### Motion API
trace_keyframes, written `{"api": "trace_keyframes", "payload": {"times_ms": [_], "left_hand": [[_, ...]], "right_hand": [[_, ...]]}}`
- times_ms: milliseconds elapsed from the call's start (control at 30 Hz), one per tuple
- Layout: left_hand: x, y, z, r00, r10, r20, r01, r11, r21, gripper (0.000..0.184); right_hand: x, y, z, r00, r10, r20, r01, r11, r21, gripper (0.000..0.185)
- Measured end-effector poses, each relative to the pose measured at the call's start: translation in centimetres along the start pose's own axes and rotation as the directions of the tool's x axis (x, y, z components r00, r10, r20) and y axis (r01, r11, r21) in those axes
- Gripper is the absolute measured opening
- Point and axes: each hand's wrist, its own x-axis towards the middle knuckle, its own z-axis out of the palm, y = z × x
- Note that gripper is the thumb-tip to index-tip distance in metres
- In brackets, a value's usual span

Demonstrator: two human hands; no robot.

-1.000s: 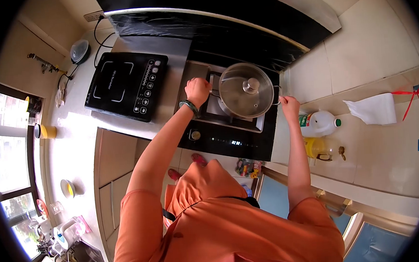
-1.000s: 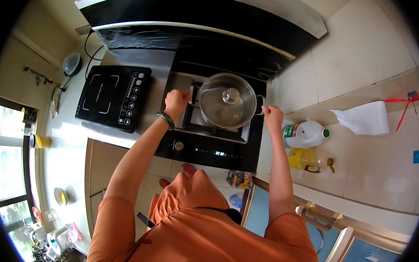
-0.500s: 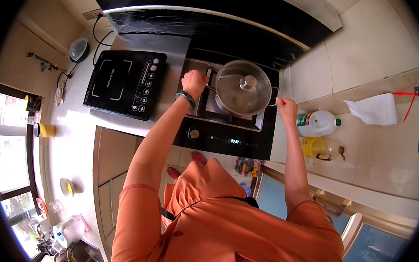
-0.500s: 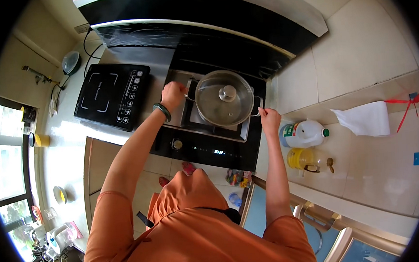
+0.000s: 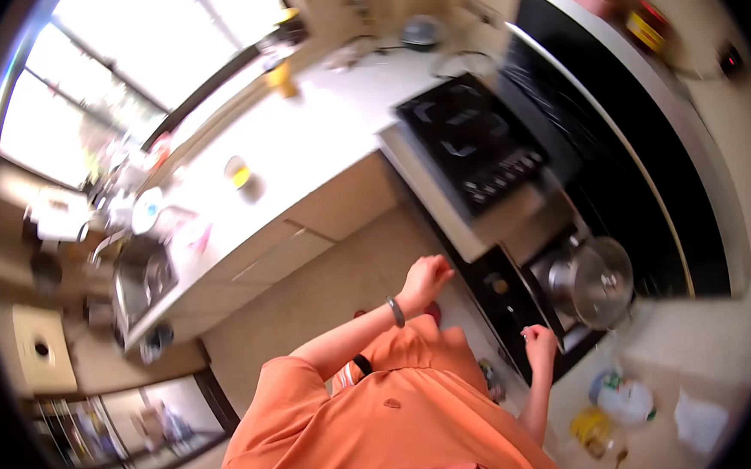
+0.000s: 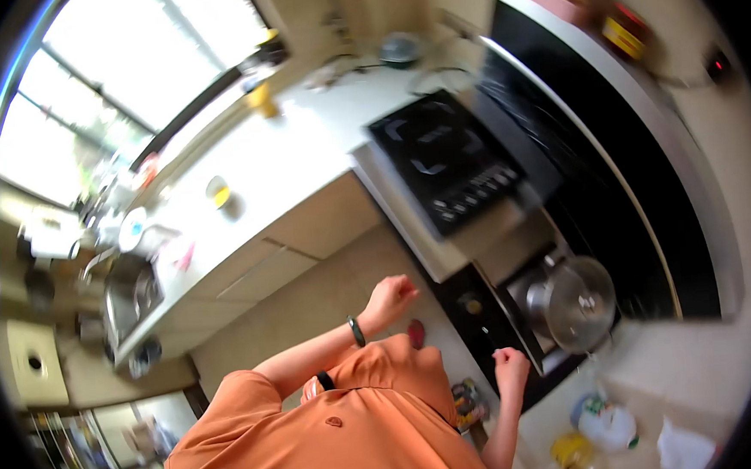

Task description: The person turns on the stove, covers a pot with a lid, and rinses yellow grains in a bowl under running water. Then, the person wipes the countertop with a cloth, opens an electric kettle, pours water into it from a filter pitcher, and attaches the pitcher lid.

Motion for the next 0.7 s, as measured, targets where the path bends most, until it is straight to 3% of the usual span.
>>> {"api": "trace_keyframes", "payload": {"times_ms": [100, 167, 233, 367, 433, 500, 567, 700], "left_hand": [[-6.2, -5.1, -5.3, 0.973, -0.123, -0.193, 0.147, 0.983, 0.114, 0.022], [-10.2, -6.6, -9.3, 0.904, -0.216, -0.368, 0.267, 0.959, 0.093, 0.026], [-14.1, -7.8, -13.3, 0.785, -0.456, -0.42, 0.439, 0.887, -0.143, 0.035], [-23.0, -13.8, -17.7, 0.648, -0.544, -0.533, 0.519, 0.828, -0.213, 0.041], [-26.8, -16.2, -19.2, 0.49, -0.609, -0.624, 0.354, 0.793, -0.497, 0.039], [-30.8, -16.7, -22.1, 0.452, -0.654, -0.607, 0.424, 0.756, -0.499, 0.032], [-34.2, -18.1, -23.6, 0.318, -0.617, -0.72, 0.334, 0.784, -0.524, 0.025], [-40.2, -20.0, -26.7, 0.182, -0.668, -0.721, 0.27, 0.739, -0.617, 0.019]], "right_hand": [[2.0, -10.0, 4.4, 0.941, -0.306, 0.142, 0.304, 0.952, 0.036, 0.019], [2.9, -15.7, 7.3, 0.87, -0.444, 0.216, 0.443, 0.895, 0.053, 0.021], [3.3, -21.3, 9.8, 0.793, -0.538, 0.286, 0.553, 0.832, 0.032, 0.027], [3.8, -29.8, 18.1, 0.681, -0.636, 0.362, 0.646, 0.755, 0.111, 0.029], [3.3, -34.3, 22.3, 0.67, -0.517, 0.533, 0.478, 0.85, 0.223, 0.028], [2.4, -38.9, 27.0, 0.629, -0.512, 0.585, 0.449, 0.854, 0.263, 0.027], [2.4, -42.9, 31.8, 0.574, -0.455, 0.681, 0.306, 0.89, 0.338, 0.028], [4.0, -50.8, 41.0, 0.55, -0.394, 0.737, -0.02, 0.875, 0.483, 0.033]]}}
